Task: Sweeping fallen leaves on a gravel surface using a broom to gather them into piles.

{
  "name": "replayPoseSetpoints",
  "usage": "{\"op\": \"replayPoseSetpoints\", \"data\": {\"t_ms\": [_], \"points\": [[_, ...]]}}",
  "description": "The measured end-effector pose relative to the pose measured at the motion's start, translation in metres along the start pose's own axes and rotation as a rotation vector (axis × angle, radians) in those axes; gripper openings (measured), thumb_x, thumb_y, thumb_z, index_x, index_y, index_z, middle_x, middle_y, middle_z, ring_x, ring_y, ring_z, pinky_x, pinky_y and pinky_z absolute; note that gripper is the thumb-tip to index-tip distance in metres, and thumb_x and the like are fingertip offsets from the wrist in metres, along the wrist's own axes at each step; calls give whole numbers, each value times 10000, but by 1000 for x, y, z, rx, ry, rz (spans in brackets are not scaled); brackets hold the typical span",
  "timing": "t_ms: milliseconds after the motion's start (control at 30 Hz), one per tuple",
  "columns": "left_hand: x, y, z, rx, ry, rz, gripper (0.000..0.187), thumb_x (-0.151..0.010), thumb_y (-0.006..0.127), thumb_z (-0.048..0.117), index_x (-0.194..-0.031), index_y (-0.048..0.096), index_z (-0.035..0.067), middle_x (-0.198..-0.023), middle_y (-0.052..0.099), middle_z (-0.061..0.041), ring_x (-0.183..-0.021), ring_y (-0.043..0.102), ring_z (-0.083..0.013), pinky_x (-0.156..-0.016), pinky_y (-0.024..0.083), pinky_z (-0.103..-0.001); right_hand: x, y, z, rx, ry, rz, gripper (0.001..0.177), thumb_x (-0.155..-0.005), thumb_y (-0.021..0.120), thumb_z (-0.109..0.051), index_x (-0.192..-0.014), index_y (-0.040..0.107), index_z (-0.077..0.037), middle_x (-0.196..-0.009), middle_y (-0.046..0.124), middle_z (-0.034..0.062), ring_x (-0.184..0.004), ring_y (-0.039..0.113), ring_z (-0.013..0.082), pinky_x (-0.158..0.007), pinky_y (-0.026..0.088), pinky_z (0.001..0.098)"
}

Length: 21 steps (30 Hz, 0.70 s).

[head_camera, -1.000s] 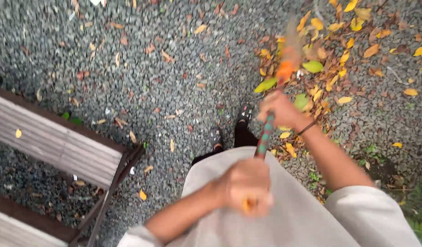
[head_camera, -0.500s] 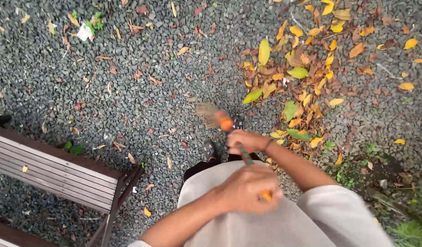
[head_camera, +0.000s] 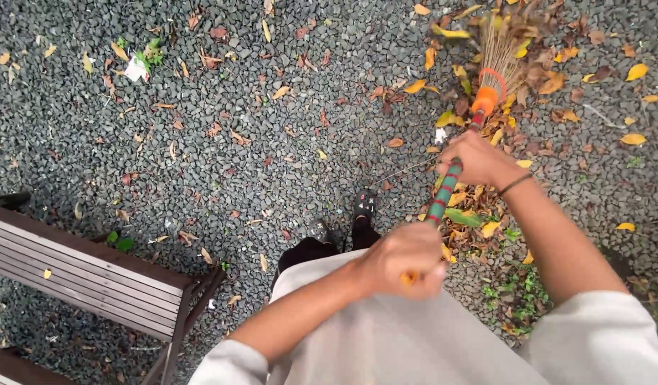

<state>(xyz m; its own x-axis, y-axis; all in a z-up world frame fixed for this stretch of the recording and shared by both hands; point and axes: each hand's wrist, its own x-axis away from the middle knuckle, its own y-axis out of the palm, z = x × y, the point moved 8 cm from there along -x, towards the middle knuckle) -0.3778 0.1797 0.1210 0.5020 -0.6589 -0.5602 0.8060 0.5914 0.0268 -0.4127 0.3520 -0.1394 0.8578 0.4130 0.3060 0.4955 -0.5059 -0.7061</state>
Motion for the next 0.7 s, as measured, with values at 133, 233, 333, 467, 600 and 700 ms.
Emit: {"op": "replayPoseSetpoints", "data": {"t_ms": [133,233,333,467,600,700], "points": [[-9,-10,77,-10,100,-21,442,-1096,382,132,-665,296,79,-595,255,-57,-485,256,-270,-521,268,-416,-3,-24,-100,-139,-231,155,441,-805,658,-89,-490,362,-172,-449,362,-66,-472,358,134,-616,379,302],[-25,-21,110,5,98,-66,460,-1135,344,107,-680,321,43,-651,332,-93,-514,305,-273,-532,312,-390,-22,-12,-155,-229,-367,230,443,-842,658,-90,-533,353,-180,-482,400,-63,-518,401,158,-694,394,323],[-22,-10,86,-138,32,-50,414,-1074,396,137,-670,335,71,-651,336,-68,-512,321,-256,-520,289,-386,-47,20,-174,-407,-458,300,437,-809,621,-5,-570,284,-146,-510,337,-29,-540,329,180,-658,382,327],[-17,1,-14,-82,-85,-15,254,-923,570,49,-684,486,73,-565,470,-42,-486,478,-204,-541,460,-319,-81,101,-98,-705,-415,134,444,-870,622,-79,-483,420,-156,-464,423,-3,-517,436,211,-719,422,417],[17,-32,-28,-86,-151,72,307,-966,561,105,-698,413,81,-621,434,-113,-562,501,-381,-524,410,-442,-75,151,0,-664,-305,66,391,-767,741,-275,-462,524,-167,-459,506,10,-506,538,234,-664,465,371],[47,-69,-20,54,-146,159,237,-970,615,112,-746,559,59,-636,490,-141,-560,506,-406,-544,427,-480,-57,128,18,-318,-93,89,183,-701,792,-251,-617,708,-111,-658,711,106,-934,704,396,-989,480,466]]}}
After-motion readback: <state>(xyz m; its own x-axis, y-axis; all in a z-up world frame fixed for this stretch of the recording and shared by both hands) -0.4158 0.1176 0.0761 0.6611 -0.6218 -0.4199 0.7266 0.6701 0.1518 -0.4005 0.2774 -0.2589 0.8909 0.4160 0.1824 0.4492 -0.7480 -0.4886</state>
